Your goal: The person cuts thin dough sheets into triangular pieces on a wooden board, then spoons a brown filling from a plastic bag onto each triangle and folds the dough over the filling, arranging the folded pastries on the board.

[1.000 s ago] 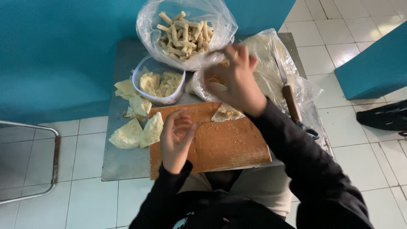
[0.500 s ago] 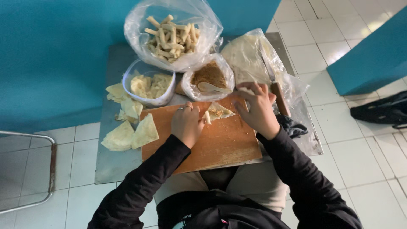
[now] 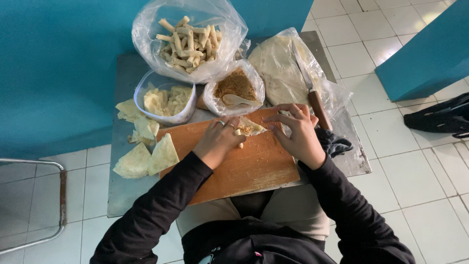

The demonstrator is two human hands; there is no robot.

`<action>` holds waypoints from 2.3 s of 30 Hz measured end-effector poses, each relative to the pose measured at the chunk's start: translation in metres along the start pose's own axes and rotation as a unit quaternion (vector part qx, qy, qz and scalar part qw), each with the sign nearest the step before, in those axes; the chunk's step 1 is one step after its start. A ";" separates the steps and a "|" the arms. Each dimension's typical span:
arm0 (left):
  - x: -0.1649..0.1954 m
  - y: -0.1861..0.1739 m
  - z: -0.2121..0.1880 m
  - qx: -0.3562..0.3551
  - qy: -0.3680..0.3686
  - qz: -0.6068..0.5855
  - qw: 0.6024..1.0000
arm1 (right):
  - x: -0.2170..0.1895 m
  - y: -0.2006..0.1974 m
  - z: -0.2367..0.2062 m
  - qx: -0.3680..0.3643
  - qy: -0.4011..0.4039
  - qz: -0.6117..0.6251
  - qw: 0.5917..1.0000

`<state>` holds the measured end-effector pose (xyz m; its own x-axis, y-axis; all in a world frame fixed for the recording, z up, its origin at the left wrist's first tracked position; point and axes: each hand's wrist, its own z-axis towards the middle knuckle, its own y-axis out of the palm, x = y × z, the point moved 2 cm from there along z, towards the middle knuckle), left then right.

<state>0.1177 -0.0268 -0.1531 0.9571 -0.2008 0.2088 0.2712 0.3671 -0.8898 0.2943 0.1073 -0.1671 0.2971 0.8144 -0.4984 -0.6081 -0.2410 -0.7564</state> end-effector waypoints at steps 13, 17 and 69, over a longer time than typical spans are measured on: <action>-0.043 -0.090 0.040 0.227 -0.005 0.309 0.924 | -0.012 0.008 0.008 -0.031 0.009 -0.063 0.997; -0.037 -0.081 0.044 0.243 -0.142 0.359 0.890 | -0.022 0.013 0.013 -0.046 -0.004 -0.069 0.997; 0.012 0.023 0.004 0.074 -0.101 -0.184 0.975 | -0.037 0.018 0.016 0.034 0.039 0.080 0.995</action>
<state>0.1362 -0.0175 -0.1694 0.7882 -0.1669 0.5924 0.5981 0.4344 -0.6734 0.2606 0.0808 -0.1553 0.2479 0.7242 -0.6435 -0.7002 -0.3251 -0.6356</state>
